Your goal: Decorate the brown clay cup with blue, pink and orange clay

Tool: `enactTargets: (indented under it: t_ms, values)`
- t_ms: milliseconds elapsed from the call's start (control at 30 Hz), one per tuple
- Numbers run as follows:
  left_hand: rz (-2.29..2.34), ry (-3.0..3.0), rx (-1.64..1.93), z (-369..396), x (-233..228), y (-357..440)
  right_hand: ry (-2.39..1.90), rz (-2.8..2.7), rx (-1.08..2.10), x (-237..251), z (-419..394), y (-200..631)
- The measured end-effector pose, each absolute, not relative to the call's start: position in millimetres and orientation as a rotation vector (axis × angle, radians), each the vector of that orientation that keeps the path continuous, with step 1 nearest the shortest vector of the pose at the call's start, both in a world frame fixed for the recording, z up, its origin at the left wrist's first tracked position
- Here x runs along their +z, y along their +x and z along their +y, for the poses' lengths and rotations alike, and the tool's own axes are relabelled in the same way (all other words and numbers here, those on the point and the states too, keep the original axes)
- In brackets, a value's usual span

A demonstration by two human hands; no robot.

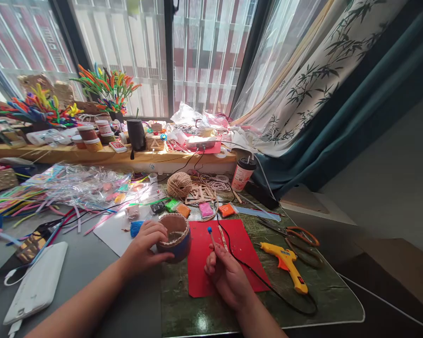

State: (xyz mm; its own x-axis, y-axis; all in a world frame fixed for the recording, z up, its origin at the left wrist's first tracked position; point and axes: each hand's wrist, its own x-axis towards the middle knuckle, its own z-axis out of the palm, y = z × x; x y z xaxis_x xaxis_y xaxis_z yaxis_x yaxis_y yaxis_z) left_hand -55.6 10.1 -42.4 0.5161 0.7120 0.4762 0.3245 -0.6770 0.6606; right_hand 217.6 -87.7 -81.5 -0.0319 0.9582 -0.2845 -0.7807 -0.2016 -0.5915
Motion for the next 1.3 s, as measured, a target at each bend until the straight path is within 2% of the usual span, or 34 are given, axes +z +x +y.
enactTargets:
  t_ms: [200, 467, 700, 867, 1300]
  values:
    - [0.982, 1.724, 1.233, 18, -33, -55, -0.803, -0.483, 1.609, -70, -76, 213]
    - [0.924, 1.238, 1.353, 33, -53, -4, -0.926, -0.565, 1.198, -40, -24, 206]
    - [0.778, 1.33, 1.183, 5, -69, 0, -1.024, -0.571, 0.992, -41, -21, 194]
    - [0.66, 1.498, 0.994, -7, -71, -1, -1.093, -0.715, 1.036, -39, -27, 182]
    - [0.894, 1.558, 1.173, -13, -54, -2, -1.138, -0.724, 1.051, -27, -23, 156]
